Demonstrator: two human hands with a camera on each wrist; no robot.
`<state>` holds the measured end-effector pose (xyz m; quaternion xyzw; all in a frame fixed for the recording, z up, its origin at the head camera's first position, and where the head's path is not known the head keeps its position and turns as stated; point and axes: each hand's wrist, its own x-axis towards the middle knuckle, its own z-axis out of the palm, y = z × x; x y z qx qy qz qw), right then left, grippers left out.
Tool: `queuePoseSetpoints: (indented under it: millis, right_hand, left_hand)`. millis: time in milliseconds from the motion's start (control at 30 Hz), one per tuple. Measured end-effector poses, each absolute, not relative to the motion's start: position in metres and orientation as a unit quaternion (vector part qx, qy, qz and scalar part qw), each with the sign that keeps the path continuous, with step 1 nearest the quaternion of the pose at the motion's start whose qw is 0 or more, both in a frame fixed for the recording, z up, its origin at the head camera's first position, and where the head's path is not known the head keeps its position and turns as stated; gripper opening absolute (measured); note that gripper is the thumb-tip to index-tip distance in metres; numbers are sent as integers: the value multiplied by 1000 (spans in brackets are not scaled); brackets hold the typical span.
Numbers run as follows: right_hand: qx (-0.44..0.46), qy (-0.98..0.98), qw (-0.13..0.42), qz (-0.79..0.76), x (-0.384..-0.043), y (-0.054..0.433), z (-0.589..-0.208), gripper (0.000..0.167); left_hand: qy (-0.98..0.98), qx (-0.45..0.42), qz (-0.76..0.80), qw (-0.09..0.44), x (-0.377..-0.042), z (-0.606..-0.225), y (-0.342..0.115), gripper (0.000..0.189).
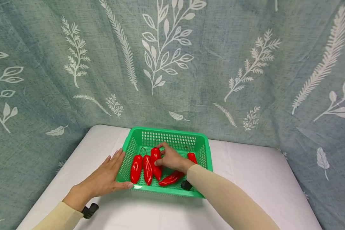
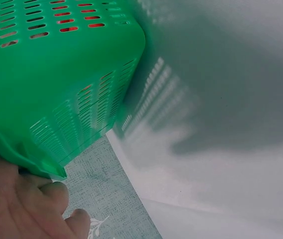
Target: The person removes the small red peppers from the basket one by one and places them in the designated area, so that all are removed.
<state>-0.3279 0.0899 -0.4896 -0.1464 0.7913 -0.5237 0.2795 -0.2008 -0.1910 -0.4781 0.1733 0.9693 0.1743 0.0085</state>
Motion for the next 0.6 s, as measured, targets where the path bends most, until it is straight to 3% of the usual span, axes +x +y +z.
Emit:
queuePoseSetpoints:
  millis: [600]
  right_hand:
    - [-125, 784, 227, -564, -321, 121, -449, 70]
  left_hand:
    - [968, 181, 173, 15, -203, -476, -193, 133]
